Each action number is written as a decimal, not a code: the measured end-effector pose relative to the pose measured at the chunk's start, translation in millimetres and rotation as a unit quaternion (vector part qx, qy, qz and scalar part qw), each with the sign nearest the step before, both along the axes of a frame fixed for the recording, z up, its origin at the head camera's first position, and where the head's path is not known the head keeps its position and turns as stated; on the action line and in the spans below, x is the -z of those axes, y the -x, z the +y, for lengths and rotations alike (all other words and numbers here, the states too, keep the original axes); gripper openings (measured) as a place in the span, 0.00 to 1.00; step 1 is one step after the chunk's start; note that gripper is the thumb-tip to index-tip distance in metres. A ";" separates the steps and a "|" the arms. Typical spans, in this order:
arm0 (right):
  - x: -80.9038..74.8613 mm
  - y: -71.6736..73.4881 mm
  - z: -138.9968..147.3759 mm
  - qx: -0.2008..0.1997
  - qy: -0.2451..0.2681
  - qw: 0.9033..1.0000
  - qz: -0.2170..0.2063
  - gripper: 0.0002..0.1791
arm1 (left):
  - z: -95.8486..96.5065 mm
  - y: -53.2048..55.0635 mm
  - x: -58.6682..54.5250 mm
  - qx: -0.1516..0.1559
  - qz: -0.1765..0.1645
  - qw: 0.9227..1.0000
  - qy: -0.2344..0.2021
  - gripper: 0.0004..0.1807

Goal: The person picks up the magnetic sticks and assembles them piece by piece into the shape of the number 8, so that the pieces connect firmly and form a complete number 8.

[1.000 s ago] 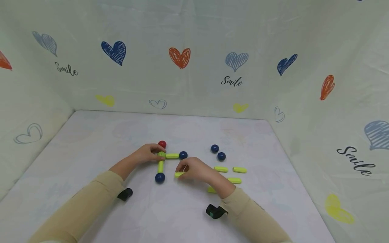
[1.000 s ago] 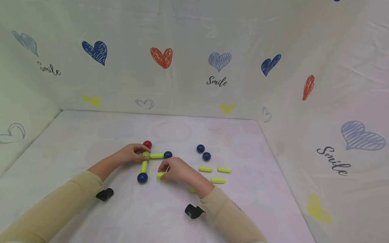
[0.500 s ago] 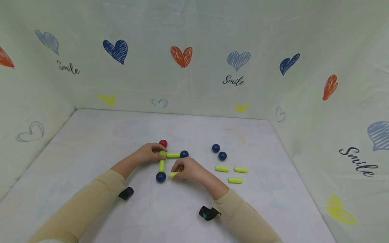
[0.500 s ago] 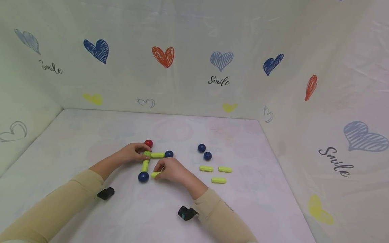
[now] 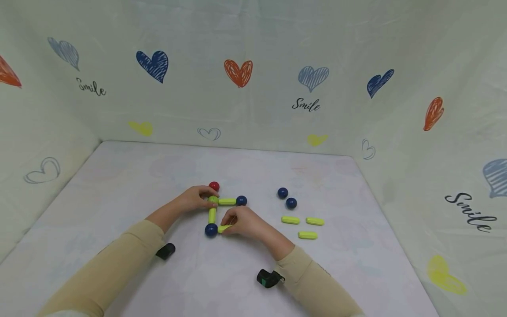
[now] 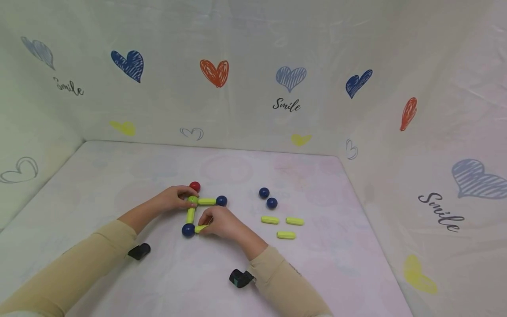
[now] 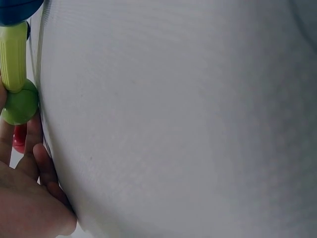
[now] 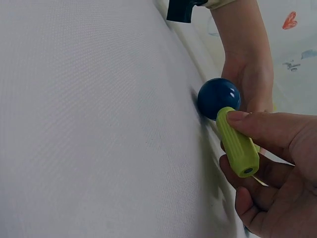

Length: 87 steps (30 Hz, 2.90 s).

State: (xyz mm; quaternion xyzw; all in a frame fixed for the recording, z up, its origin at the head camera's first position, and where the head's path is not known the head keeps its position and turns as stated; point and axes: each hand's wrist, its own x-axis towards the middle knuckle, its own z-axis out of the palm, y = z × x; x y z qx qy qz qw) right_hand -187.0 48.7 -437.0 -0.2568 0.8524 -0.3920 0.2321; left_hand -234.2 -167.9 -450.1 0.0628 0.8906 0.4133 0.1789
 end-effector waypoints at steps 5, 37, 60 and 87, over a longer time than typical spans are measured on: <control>0.3 -0.8 0.0 0.001 0.006 1.000 -0.002 0.08 | 1.1 0.3 0.4 -0.003 -0.005 1.000 -0.003 0.18; -26.8 5.2 33.8 0.041 -0.038 0.998 0.014 0.09 | 1.0 2.0 2.4 -0.001 -0.002 1.000 0.008 0.20; -30.7 22.5 102.5 0.147 -0.063 0.985 0.069 0.10 | 1.4 -1.2 0.6 0.002 0.001 1.000 0.006 0.20; -21.9 32.2 149.8 0.234 -0.086 0.966 0.069 0.12 | -0.1 -1.6 1.6 0.006 0.006 1.000 -0.005 0.19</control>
